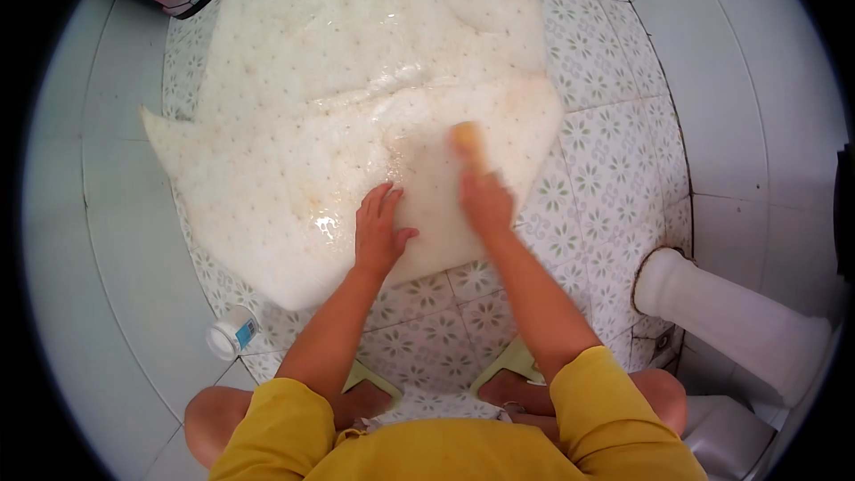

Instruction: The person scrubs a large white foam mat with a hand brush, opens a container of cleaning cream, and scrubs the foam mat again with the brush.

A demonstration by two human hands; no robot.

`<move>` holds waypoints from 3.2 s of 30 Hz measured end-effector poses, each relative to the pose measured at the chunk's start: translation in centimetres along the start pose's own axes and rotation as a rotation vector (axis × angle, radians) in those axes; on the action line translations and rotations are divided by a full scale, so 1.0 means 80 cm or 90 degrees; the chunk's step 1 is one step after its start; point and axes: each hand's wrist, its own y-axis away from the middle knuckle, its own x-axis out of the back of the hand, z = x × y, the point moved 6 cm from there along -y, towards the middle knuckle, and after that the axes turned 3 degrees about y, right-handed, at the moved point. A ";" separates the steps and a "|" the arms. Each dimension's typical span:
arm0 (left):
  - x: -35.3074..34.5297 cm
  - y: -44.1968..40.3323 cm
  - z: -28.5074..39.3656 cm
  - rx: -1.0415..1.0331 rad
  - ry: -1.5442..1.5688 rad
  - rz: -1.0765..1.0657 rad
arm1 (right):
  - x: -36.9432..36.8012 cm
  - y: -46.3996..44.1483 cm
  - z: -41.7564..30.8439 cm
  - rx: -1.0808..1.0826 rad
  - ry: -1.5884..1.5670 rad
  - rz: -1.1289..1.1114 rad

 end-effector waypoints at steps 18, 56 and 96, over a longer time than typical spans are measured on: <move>-0.004 0.002 -0.007 0.009 -0.002 -0.024 | -0.004 0.010 -0.048 -0.055 -0.055 0.010; -0.017 -0.005 -0.015 0.058 -0.080 -0.046 | -0.003 -0.034 -0.099 0.006 -0.025 -0.014; -0.013 -0.009 -0.002 0.072 -0.092 -0.050 | 0.020 -0.023 -0.075 0.033 -0.135 0.002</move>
